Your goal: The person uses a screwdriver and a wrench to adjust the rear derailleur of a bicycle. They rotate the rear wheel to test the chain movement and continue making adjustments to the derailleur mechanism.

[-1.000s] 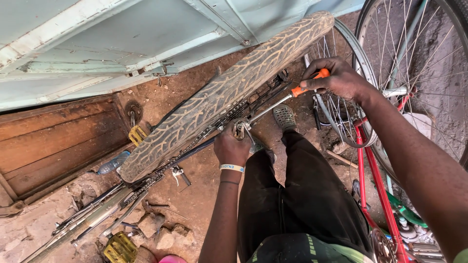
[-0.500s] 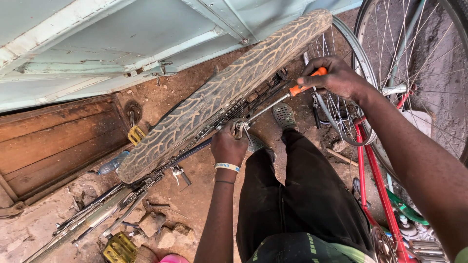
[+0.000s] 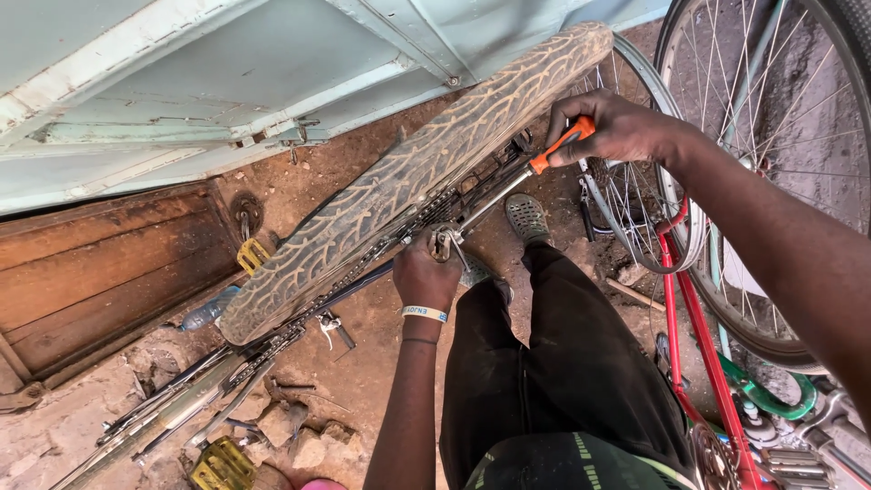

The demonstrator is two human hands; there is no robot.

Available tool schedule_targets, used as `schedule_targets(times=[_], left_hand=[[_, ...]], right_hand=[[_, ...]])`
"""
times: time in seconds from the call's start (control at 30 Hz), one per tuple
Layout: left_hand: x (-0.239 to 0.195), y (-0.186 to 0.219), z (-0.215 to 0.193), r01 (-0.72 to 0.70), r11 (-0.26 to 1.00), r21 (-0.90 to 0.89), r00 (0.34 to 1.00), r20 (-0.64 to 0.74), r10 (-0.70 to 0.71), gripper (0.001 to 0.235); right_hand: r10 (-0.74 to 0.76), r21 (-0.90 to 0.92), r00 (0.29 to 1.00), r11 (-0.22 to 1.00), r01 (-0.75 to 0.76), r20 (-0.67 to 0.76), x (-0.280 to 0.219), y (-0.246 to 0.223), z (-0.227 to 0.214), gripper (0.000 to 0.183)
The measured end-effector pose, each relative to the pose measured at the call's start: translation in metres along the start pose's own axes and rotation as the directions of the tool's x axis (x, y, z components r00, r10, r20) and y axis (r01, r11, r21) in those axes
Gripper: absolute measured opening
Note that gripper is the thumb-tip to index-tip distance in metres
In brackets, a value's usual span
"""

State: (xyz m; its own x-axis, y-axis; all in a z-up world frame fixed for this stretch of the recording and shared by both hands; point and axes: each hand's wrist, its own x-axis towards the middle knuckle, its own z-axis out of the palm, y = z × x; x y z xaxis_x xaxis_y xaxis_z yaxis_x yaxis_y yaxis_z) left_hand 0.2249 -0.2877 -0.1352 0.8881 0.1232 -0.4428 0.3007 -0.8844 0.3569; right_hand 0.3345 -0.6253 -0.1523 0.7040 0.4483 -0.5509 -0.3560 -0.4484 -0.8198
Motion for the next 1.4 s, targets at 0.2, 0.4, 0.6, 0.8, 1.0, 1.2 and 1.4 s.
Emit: schedule_targets(times=[0.2, 0.4, 0.6, 0.8, 1.0, 1.2, 1.4], left_hand=[[-0.005, 0.02, -0.023, -0.014, 0.995, -0.098, 0.996, -0.087, 0.006, 0.038], [-0.005, 0.018, -0.018, -0.004, 0.992, -0.124, 0.997, -0.078, -0.006, 0.043], [-0.045, 0.031, -0.04, -0.157, 0.898, -0.411, 0.965, -0.259, 0.05, 0.029], [-0.088, 0.023, -0.055, -0.1, 0.676, -0.73, 0.974, -0.211, -0.084, 0.023], [-0.119, 0.002, -0.052, -0.062, 0.381, -0.923, 0.998, -0.051, 0.039, 0.017], [-0.174, -0.052, -0.1, -0.076, 0.436, -0.897, 0.997, -0.057, 0.057, 0.012], [-0.218, -0.207, -0.138, -0.543, 0.735, -0.405, 0.831, -0.385, 0.402, 0.02]], right_hand=[[-0.248, 0.104, 0.966, 0.961, 0.255, -0.069, -0.006, 0.003, 0.008, 0.021], [-0.404, 0.077, 0.9, 0.904, 0.42, -0.162, -0.015, 0.003, 0.017, 0.02], [-0.363, 0.102, 0.855, 0.899, 0.426, -0.372, -0.065, -0.013, 0.027, 0.021], [0.063, 0.473, 0.84, 0.848, 0.239, -0.538, -0.121, -0.04, 0.112, 0.03], [0.135, 0.707, 0.908, 0.676, 0.209, -0.397, -0.134, -0.061, 0.25, 0.032], [-0.04, 0.522, 0.977, 0.841, 0.146, -0.21, -0.147, -0.12, 0.308, 0.019], [-0.101, 0.151, 0.869, 0.969, 0.197, -0.484, -0.151, -0.223, 0.402, 0.04]])
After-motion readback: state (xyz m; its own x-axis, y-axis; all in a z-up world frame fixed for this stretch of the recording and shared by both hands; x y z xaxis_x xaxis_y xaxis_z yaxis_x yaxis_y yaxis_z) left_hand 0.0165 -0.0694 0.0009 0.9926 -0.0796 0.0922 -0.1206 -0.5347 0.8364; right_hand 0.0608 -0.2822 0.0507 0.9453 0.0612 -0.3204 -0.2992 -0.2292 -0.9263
